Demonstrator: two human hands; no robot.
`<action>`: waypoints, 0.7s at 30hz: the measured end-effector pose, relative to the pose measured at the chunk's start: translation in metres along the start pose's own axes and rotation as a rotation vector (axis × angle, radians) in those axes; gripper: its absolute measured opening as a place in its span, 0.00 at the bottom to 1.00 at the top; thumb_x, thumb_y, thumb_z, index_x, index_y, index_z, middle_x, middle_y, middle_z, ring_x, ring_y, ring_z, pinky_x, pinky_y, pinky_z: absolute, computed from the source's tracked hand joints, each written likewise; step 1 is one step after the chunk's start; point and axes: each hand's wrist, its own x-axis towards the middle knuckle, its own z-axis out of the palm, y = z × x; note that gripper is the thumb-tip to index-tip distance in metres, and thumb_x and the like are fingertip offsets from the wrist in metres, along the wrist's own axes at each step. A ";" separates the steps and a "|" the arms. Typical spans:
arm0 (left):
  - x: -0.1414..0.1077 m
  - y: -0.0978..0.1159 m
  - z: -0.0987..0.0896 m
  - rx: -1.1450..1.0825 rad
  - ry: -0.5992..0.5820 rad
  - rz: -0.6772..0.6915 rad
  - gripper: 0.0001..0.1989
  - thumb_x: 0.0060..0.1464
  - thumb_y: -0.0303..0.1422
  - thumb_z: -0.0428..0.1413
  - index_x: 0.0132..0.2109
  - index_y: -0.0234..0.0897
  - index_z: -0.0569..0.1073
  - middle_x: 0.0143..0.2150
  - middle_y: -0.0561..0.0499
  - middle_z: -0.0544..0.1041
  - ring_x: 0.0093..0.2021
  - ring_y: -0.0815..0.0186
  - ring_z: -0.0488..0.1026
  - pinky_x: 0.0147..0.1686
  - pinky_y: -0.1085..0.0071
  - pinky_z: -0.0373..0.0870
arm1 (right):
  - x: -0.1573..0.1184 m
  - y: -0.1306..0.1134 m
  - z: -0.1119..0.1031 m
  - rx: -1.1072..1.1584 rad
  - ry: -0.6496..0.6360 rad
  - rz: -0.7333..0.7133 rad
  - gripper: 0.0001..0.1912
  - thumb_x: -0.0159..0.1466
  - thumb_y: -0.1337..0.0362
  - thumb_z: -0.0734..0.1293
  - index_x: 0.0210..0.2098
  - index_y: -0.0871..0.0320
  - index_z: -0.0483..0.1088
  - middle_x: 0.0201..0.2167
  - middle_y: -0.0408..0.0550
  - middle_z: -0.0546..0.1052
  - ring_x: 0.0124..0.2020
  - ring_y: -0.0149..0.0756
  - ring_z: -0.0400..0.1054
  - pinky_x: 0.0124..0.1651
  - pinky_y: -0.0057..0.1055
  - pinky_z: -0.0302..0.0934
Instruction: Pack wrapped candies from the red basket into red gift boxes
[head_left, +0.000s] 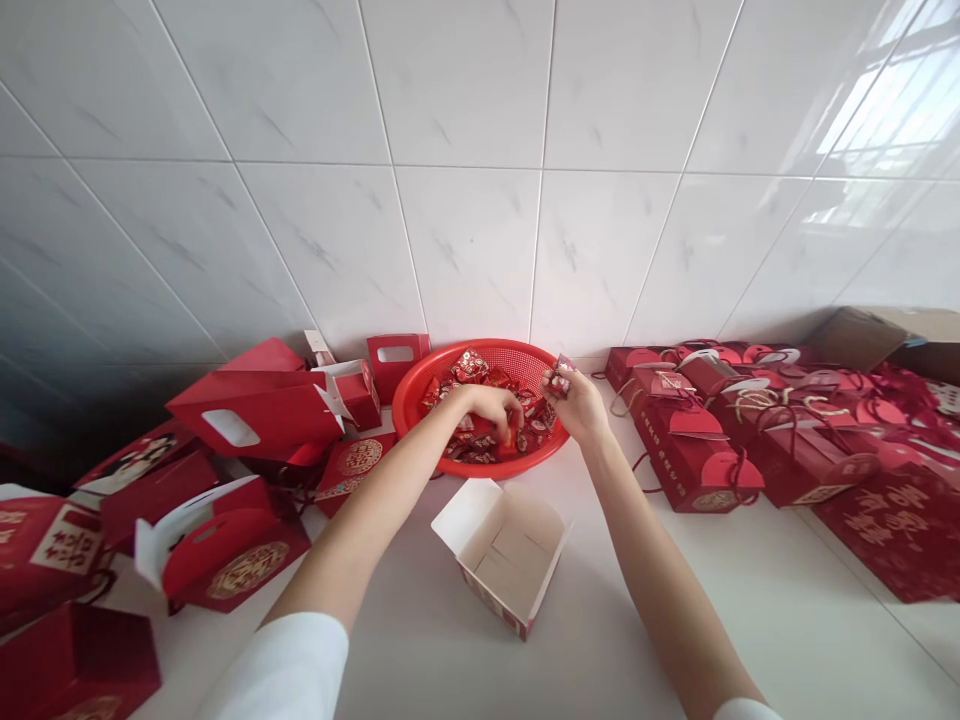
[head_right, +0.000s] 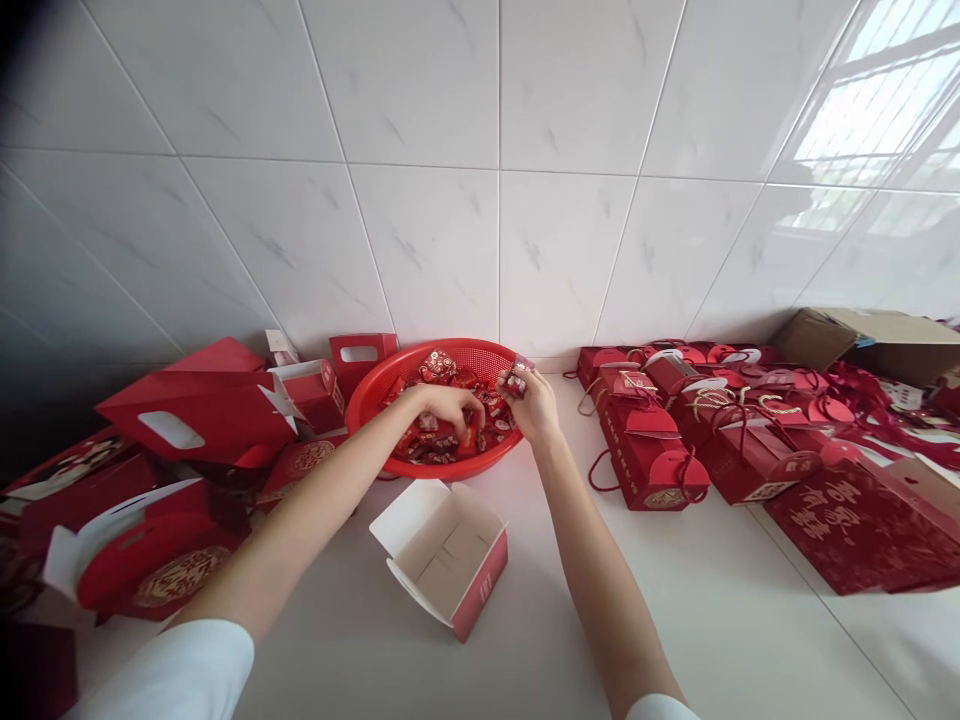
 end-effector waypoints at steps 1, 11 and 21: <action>-0.004 -0.003 -0.005 -0.068 0.090 0.057 0.16 0.37 0.29 0.65 0.38 0.42 0.82 0.39 0.53 0.81 0.44 0.58 0.76 0.45 0.70 0.70 | 0.000 0.000 0.000 -0.004 -0.003 -0.003 0.08 0.56 0.70 0.73 0.27 0.56 0.69 0.23 0.41 0.77 0.28 0.31 0.73 0.38 0.29 0.72; -0.013 -0.015 -0.015 -0.440 0.278 0.260 0.22 0.39 0.29 0.65 0.46 0.37 0.80 0.47 0.50 0.80 0.51 0.59 0.73 0.52 0.66 0.69 | 0.000 0.001 0.002 -0.041 -0.026 -0.021 0.07 0.58 0.68 0.73 0.27 0.56 0.70 0.24 0.42 0.78 0.29 0.32 0.73 0.36 0.29 0.73; -0.003 -0.019 -0.013 -0.497 0.506 -0.035 0.14 0.57 0.39 0.59 0.44 0.35 0.81 0.30 0.50 0.81 0.35 0.62 0.77 0.42 0.68 0.71 | -0.001 0.001 0.000 -0.062 -0.033 -0.015 0.05 0.57 0.68 0.73 0.27 0.58 0.73 0.25 0.44 0.79 0.27 0.31 0.73 0.33 0.27 0.70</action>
